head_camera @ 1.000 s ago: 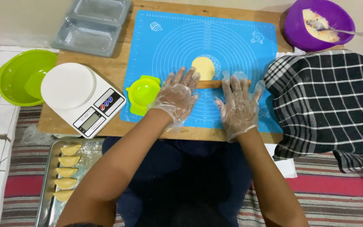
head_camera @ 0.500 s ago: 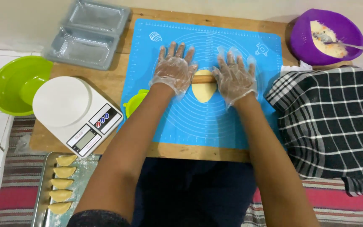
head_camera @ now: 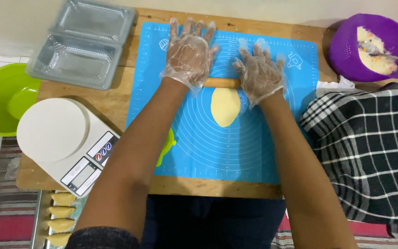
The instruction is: Rolling out a small piece of dough into a flat circle using a rolling pin on a silicone mat.
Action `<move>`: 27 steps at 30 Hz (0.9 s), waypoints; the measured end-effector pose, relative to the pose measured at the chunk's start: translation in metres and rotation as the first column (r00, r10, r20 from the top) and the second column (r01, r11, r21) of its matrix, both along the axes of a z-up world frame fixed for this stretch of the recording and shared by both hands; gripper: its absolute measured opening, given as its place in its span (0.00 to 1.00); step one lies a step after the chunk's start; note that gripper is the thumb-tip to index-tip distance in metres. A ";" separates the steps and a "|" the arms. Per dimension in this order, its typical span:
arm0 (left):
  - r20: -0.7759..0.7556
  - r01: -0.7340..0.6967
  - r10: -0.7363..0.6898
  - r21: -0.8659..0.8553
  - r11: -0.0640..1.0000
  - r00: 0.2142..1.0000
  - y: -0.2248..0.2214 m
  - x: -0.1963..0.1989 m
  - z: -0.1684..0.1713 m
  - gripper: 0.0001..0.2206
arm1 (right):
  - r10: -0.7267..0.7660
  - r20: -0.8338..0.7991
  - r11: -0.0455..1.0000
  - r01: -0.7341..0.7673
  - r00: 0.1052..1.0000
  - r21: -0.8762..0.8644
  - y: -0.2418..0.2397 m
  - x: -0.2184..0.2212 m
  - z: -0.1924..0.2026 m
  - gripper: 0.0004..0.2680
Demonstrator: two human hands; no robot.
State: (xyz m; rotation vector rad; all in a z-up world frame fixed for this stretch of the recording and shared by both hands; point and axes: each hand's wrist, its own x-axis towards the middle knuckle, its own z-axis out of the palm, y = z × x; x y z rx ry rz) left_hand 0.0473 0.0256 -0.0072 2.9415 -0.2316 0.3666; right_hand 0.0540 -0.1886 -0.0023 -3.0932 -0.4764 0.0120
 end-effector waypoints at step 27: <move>-0.442 -0.348 0.213 -0.253 0.902 0.872 -0.054 -0.090 0.041 0.21 | -0.268 0.375 0.922 0.123 0.887 0.368 -0.055 -0.037 -0.020 0.10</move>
